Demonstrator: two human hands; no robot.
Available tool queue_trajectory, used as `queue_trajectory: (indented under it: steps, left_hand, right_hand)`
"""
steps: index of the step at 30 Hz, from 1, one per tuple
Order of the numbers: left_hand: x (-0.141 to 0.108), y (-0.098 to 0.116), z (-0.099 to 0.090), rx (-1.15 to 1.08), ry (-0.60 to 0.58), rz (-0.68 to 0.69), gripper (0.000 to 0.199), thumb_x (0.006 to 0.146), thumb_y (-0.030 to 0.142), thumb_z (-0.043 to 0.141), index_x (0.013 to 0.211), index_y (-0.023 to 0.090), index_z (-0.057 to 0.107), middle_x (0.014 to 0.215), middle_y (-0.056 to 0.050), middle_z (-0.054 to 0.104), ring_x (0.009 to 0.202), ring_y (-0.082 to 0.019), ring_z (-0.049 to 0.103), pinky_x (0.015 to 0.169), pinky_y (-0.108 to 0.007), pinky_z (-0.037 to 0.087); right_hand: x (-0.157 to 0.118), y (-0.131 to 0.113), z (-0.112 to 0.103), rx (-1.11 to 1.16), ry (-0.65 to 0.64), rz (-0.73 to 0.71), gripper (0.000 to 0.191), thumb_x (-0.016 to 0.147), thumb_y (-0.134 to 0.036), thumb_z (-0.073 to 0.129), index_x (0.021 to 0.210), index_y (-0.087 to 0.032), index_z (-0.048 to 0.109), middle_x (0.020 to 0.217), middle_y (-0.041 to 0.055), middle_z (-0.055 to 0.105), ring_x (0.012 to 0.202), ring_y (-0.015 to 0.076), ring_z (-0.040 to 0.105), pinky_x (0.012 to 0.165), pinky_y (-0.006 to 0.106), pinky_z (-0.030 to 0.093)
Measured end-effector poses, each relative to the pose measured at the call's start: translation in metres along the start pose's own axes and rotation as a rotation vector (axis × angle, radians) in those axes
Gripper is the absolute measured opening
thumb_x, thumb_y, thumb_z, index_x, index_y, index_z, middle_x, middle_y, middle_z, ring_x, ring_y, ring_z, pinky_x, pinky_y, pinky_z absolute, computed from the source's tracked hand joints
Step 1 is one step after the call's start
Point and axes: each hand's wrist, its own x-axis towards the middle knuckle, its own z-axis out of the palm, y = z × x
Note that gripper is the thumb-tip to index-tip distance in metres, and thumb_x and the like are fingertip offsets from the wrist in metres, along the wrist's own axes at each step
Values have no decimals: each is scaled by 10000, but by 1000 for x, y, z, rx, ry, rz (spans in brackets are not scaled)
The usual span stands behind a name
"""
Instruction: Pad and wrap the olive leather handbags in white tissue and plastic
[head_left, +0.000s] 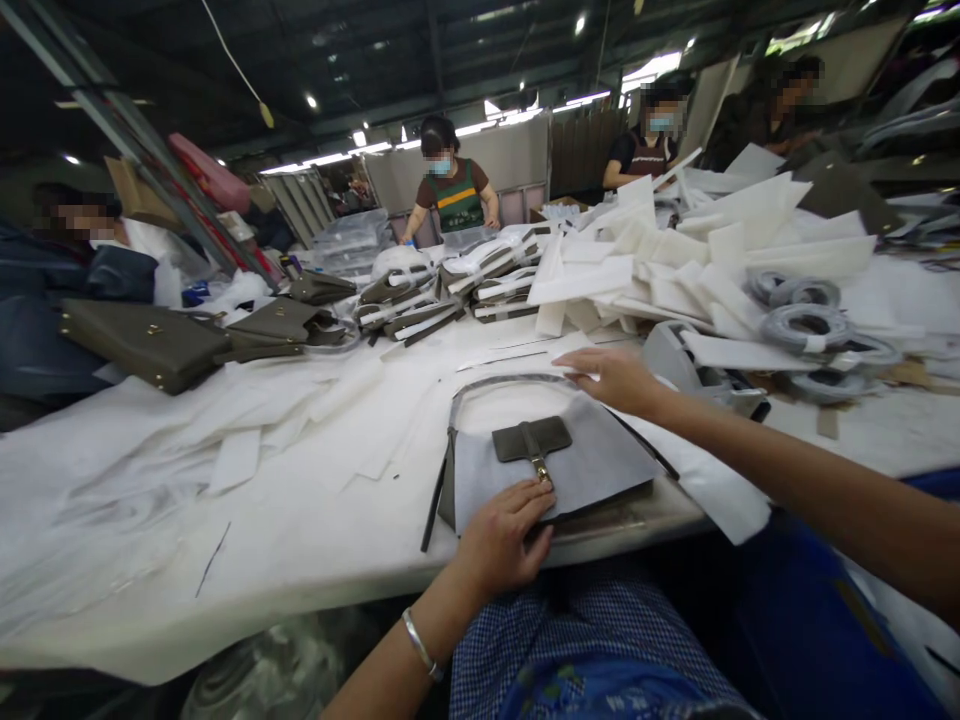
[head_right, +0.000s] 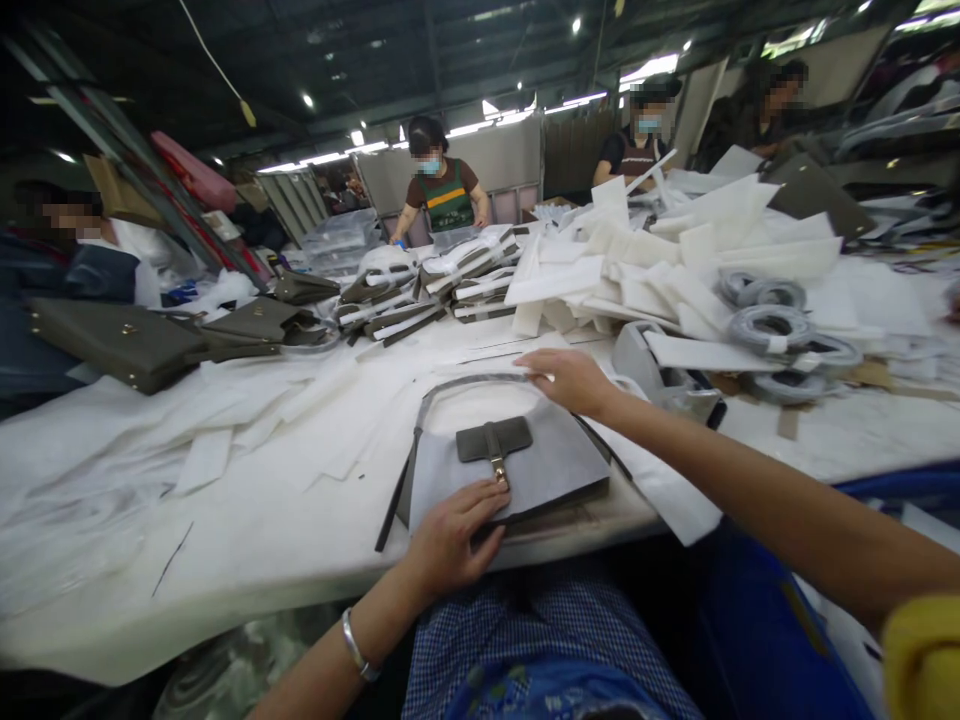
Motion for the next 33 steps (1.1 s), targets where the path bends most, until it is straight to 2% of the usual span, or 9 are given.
queue_trajectory:
  steps: [4, 9, 11, 13, 17, 23, 27, 30, 33]
  left_hand:
    - [-2, 1, 0, 10, -45, -53, 431, 903, 237, 562, 1331, 193, 569, 1373, -73, 613, 1264, -224, 575, 1093, -381, 483]
    - [-3, 4, -1, 56, -103, -106, 388, 913, 261, 554, 1298, 230, 585, 1181, -58, 709, 1017, -229, 697, 905, -380, 587]
    - [-3, 4, -1, 68, -101, -88, 391, 916, 259, 554, 1305, 232, 578, 1179, -55, 707, 1012, -226, 695, 904, -376, 584]
    - [-3, 3, -1, 83, -91, -63, 385, 921, 256, 551, 1303, 224, 580, 1179, -59, 707, 1010, -225, 693, 908, -376, 581]
    - [-4, 2, 1, 119, -43, -15, 407, 914, 227, 554, 1319, 197, 572, 1212, -78, 698, 1043, -229, 686, 924, -375, 579]
    - [-3, 1, 1, 114, -1, 31, 421, 896, 196, 566, 1316, 177, 578, 1273, -87, 674, 1151, -217, 645, 1012, -367, 543]
    - [-4, 0, 3, 102, -8, 7, 439, 898, 201, 568, 1337, 195, 566, 1306, -80, 656, 1179, -218, 629, 1030, -384, 534]
    - [-5, 5, 0, 52, 2, 5, 386, 909, 205, 565, 1293, 210, 598, 1264, -70, 681, 1147, -209, 649, 1014, -365, 545]
    - [0, 17, -10, -23, 108, 5, 302, 935, 191, 541, 1222, 224, 629, 1194, -48, 709, 1113, -171, 665, 1007, -303, 543]
  right_hand:
    - [-63, -55, 6, 40, -30, -386, 432, 927, -161, 489, 1328, -259, 615, 1374, 31, 621, 1201, 215, 616, 1005, 356, 489]
    - [-106, -66, 39, -31, -205, -446, 577, 951, -372, 557, 1495, -232, 421, 1545, 108, 421, 1391, 346, 422, 1113, 574, 343]
    - [-109, -61, 47, -22, -233, -432, 660, 948, -454, 563, 1534, -249, 342, 1586, 106, 347, 1422, 351, 372, 1133, 587, 301]
    - [-108, -58, 50, -12, -242, -409, 614, 977, -450, 517, 1534, -264, 341, 1589, 90, 346, 1430, 334, 363, 1142, 569, 284]
    - [-99, -59, 38, 22, -261, -401, 477, 1025, -400, 417, 1479, -256, 446, 1531, 90, 449, 1370, 299, 451, 1105, 524, 334]
    - [-85, -53, 19, 5, -261, -408, 409, 987, -364, 482, 1373, -275, 584, 1417, 147, 562, 1225, 326, 564, 1010, 537, 404]
    - [-90, -43, 26, 9, -266, -435, 441, 983, -266, 456, 1417, -295, 530, 1480, 115, 508, 1330, 336, 484, 1081, 608, 320]
    - [-100, -37, 36, 59, -262, -456, 516, 962, -196, 446, 1473, -275, 448, 1516, 81, 473, 1411, 300, 397, 1138, 595, 263]
    - [-107, -32, 43, 81, -246, -480, 598, 929, -142, 457, 1505, -286, 385, 1541, 53, 441, 1450, 282, 337, 1164, 589, 225]
